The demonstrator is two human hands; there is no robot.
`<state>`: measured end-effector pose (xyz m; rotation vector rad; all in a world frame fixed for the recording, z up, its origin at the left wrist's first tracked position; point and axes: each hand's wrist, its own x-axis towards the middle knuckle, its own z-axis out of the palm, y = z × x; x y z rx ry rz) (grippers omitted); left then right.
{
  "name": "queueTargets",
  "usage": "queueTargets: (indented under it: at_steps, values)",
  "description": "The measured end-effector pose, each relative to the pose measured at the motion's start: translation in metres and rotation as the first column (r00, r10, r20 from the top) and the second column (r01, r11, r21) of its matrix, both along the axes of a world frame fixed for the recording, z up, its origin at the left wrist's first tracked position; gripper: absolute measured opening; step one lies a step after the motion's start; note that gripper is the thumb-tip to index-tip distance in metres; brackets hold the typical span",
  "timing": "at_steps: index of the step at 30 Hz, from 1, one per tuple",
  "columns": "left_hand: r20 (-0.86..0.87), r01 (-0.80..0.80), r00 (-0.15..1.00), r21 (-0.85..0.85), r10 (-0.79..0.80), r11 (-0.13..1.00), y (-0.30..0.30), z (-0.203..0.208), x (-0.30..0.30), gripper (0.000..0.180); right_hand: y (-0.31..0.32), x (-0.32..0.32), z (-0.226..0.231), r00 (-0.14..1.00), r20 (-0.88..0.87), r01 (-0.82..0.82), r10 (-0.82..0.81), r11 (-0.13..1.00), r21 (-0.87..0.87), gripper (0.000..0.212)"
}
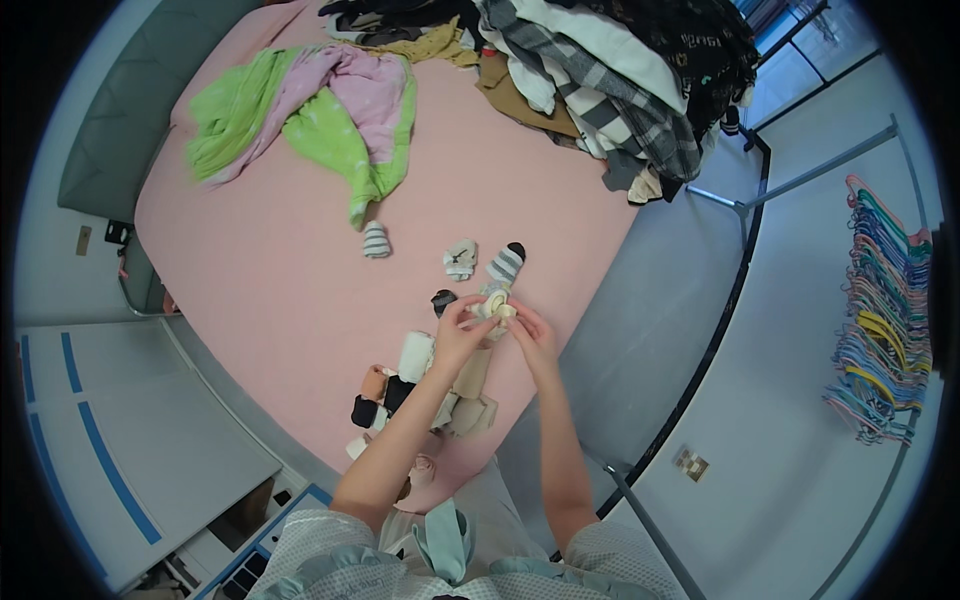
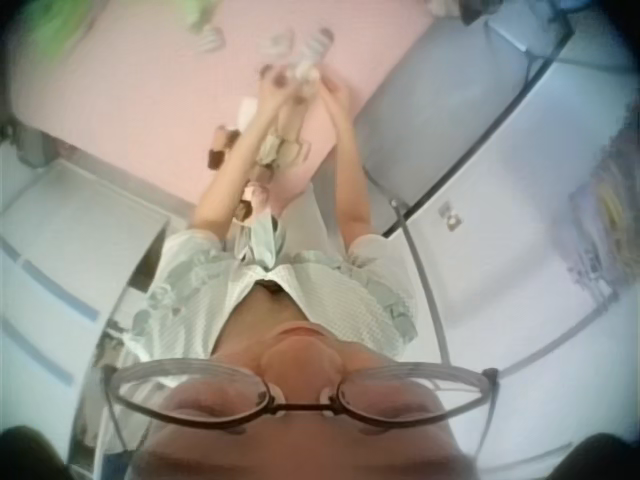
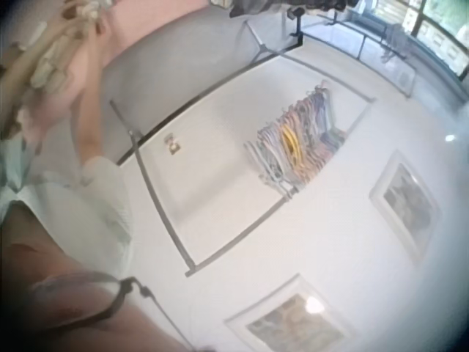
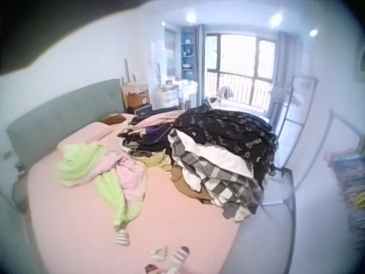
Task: The person picks up pairs of rolled socks from a bed, brings them to a hanging organizer, and places them into the compartments by hand.
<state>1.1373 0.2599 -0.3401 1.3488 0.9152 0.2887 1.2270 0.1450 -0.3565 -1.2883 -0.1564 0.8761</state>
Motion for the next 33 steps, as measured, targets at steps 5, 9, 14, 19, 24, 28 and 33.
queueTargets:
  at_steps: [5, 9, 14, 19, 24, 28, 33]
  values:
    - [0.042, -0.089, 0.995, -0.138, 0.095, 0.986, -0.006, 0.057, -0.036, 0.029, -0.007, -0.032, 0.055, 0.994, 0.013, -0.111, 0.110, 0.987, 0.112, 0.035]
    - [0.207, -0.102, 0.971, -0.103, 0.122, 0.989, -0.018, 0.081, -0.073, 0.026, -0.012, -0.065, 0.075, 0.950, 0.298, -0.110, 0.090, 0.992, 0.053, 0.034]
    - [0.283, -0.101, 0.947, -0.184, 0.151, 0.978, -0.038, 0.110, -0.129, 0.022, -0.017, -0.121, 0.117, 0.752, 0.659, 0.041, -0.012, 0.999, -0.028, 0.024]
    - [0.333, -0.124, 0.925, -0.198, 0.185, 0.972, -0.059, 0.143, -0.196, 0.020, -0.028, -0.185, 0.153, 0.869, 0.483, 0.053, -0.113, 0.989, 0.137, 0.018]
    - [0.455, -0.125, 0.882, -0.033, 0.127, 0.992, -0.082, 0.162, -0.269, 0.016, -0.044, -0.256, 0.178, 0.771, 0.623, 0.092, -0.132, 0.991, 0.096, 0.018]
    - [0.466, -0.111, 0.882, 0.052, 0.074, 0.992, -0.103, 0.182, -0.328, 0.015, -0.058, -0.313, 0.194, 0.682, 0.713, 0.189, -0.160, 0.981, 0.039, 0.020]
    - [0.411, -0.100, 0.908, 0.388, -0.075, 0.916, -0.130, 0.201, -0.385, 0.014, -0.076, -0.377, 0.215, 0.622, 0.763, 0.274, -0.176, 0.962, -0.001, 0.025]
